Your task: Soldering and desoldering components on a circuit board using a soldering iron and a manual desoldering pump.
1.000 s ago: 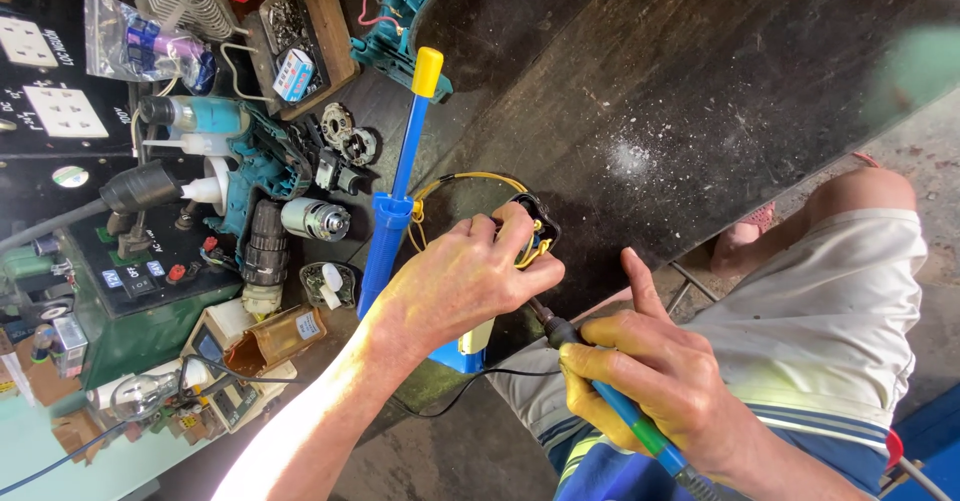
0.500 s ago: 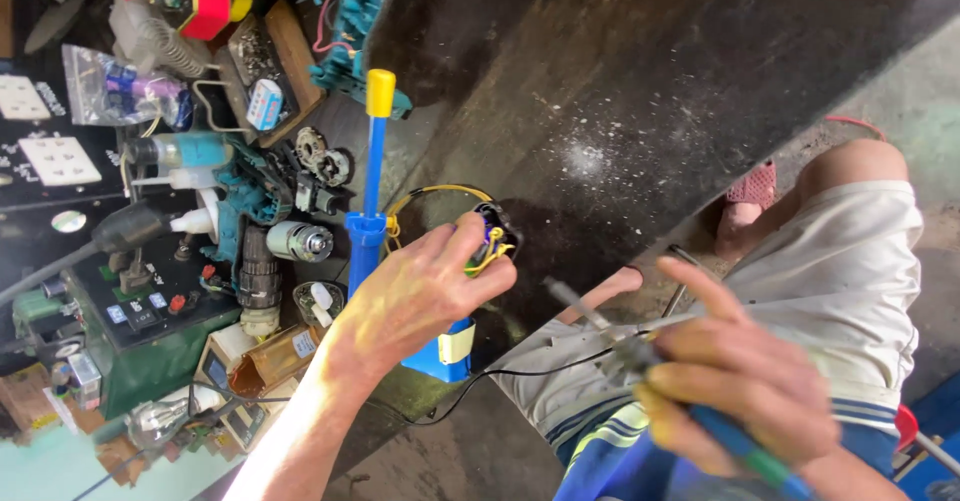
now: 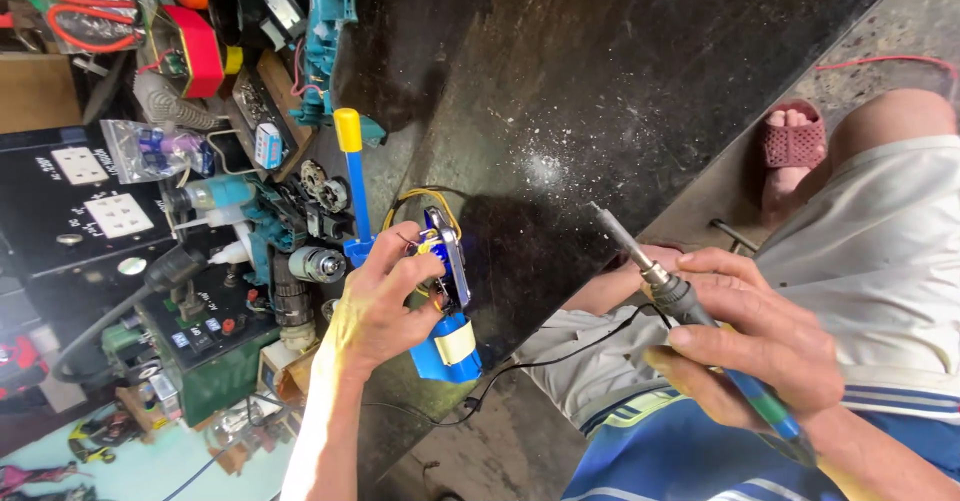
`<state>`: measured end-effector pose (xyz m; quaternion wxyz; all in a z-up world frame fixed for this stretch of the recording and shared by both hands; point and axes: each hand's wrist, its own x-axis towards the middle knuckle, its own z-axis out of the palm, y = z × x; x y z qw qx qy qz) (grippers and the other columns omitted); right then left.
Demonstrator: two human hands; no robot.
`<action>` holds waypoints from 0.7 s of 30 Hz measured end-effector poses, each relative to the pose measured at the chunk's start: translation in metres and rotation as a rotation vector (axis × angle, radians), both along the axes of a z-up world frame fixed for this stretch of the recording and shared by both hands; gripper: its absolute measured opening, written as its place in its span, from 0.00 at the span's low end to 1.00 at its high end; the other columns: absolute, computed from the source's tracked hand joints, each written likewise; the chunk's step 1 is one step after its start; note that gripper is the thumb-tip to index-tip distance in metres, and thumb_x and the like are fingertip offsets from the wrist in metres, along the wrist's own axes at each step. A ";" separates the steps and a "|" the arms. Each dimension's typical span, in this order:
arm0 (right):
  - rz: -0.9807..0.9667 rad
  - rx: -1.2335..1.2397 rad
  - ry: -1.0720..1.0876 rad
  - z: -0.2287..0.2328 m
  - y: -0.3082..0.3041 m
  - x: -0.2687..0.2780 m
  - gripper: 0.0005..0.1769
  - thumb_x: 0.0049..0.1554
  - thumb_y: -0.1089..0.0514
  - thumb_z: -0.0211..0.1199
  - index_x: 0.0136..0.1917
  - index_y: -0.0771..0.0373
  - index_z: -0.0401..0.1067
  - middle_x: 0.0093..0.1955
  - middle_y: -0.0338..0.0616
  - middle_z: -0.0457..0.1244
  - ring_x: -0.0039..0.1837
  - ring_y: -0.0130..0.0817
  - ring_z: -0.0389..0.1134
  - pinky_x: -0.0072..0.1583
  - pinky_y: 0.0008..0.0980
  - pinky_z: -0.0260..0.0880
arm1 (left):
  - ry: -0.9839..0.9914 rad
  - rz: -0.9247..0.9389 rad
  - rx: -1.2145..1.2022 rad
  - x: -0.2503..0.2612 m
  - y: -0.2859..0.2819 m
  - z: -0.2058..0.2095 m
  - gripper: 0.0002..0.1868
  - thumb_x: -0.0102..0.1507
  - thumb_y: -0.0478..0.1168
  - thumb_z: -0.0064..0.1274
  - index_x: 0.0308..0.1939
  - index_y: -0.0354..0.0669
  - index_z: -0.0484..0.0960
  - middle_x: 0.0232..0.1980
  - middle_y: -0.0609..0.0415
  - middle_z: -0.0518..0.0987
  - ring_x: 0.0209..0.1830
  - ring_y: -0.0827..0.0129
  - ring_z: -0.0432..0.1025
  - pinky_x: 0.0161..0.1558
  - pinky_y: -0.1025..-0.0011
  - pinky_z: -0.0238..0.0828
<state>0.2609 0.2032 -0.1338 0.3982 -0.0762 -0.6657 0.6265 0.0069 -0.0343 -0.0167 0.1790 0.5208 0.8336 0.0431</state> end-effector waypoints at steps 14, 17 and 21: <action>0.061 -0.053 0.053 0.000 -0.050 -0.024 0.20 0.52 0.64 0.76 0.55 0.63 0.71 0.61 0.57 0.65 0.66 0.63 0.73 0.67 0.58 0.81 | 0.182 0.092 0.307 0.007 -0.029 -0.022 0.24 0.51 0.37 0.72 0.45 0.55 0.75 0.63 0.43 0.77 0.56 0.55 0.81 0.44 0.68 0.78; 0.189 -0.059 -0.001 0.020 -0.043 -0.041 0.24 0.55 0.64 0.73 0.61 0.64 0.65 0.67 0.66 0.64 0.69 0.57 0.72 0.62 0.37 0.78 | 0.205 0.038 0.359 0.011 -0.015 -0.019 0.19 0.53 0.34 0.68 0.45 0.52 0.79 0.59 0.42 0.76 0.50 0.57 0.82 0.40 0.70 0.80; 0.160 -0.105 0.020 0.034 -0.055 -0.070 0.28 0.54 0.66 0.76 0.63 0.66 0.66 0.69 0.66 0.63 0.69 0.45 0.73 0.70 0.35 0.75 | 0.262 0.065 0.305 0.015 -0.012 -0.016 0.23 0.50 0.33 0.64 0.48 0.56 0.77 0.58 0.48 0.75 0.45 0.63 0.80 0.27 0.70 0.74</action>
